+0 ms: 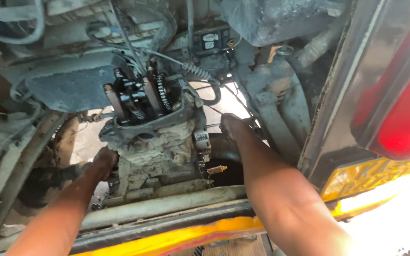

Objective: The person works under the rear of a yellow auto-rickshaw, using a wrench to tighten bolts on the exposed engine block. The person repeatedly reaches for tools and fasteners from a container on the ground and applies them to the engine assembly.

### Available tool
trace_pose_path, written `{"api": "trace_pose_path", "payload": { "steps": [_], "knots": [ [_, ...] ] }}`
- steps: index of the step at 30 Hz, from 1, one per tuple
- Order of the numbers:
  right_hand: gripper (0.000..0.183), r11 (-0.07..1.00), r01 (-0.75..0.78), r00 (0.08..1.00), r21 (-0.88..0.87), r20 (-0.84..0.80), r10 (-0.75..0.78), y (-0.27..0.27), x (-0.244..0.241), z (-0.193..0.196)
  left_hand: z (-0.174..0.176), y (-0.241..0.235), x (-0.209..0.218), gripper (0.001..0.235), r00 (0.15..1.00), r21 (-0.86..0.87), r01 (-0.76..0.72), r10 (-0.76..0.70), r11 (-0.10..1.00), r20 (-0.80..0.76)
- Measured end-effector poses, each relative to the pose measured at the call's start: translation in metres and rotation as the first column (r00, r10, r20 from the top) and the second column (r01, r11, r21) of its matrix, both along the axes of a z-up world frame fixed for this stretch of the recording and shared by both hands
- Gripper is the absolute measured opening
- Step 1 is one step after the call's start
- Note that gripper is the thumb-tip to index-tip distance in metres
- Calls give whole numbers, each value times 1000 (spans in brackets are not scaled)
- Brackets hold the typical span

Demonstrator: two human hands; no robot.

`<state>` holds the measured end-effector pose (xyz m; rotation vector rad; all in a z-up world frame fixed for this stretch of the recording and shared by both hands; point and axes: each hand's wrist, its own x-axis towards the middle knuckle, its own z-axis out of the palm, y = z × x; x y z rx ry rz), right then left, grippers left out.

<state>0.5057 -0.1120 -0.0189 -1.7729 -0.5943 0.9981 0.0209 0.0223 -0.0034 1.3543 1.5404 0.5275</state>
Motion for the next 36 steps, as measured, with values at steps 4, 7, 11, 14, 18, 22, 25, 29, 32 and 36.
{"api": "trace_pose_path", "payload": {
  "steps": [4,7,11,14,18,22,25,29,32,36],
  "knots": [
    [29,987,130,992,-96,6,-130,-11,-20,16,9,-19,11,41,992,-218,-80,99,973,78],
    [37,975,167,986,-149,42,-162,-29,-36,42,7,-5,8,38,996,-196,-14,30,981,78],
    [49,945,163,977,-284,180,-115,-45,-54,65,-21,28,-9,37,936,121,314,-286,942,-205],
    [58,908,191,954,-372,288,-83,-45,-58,67,-29,38,-15,37,767,301,576,-375,760,-520],
    [52,961,197,928,-193,352,-119,-46,-55,52,-19,25,-8,43,996,-102,-35,43,994,76],
    [47,966,243,950,-90,224,-218,-36,-50,21,-19,20,-18,33,783,436,614,-439,658,-439],
    [44,955,296,951,39,80,-298,-30,-50,-1,-21,29,-23,38,375,350,923,-172,162,-911],
    [39,959,271,963,88,-31,-269,-26,-48,-12,-35,31,-28,22,874,290,440,-333,850,-354],
    [36,981,195,981,0,-16,-195,-27,-33,1,-41,34,-20,22,690,390,681,-363,620,-626],
    [32,990,59,997,-125,-32,-63,-32,-31,38,-32,31,-28,30,359,313,915,-163,254,-919]
  ]
}}
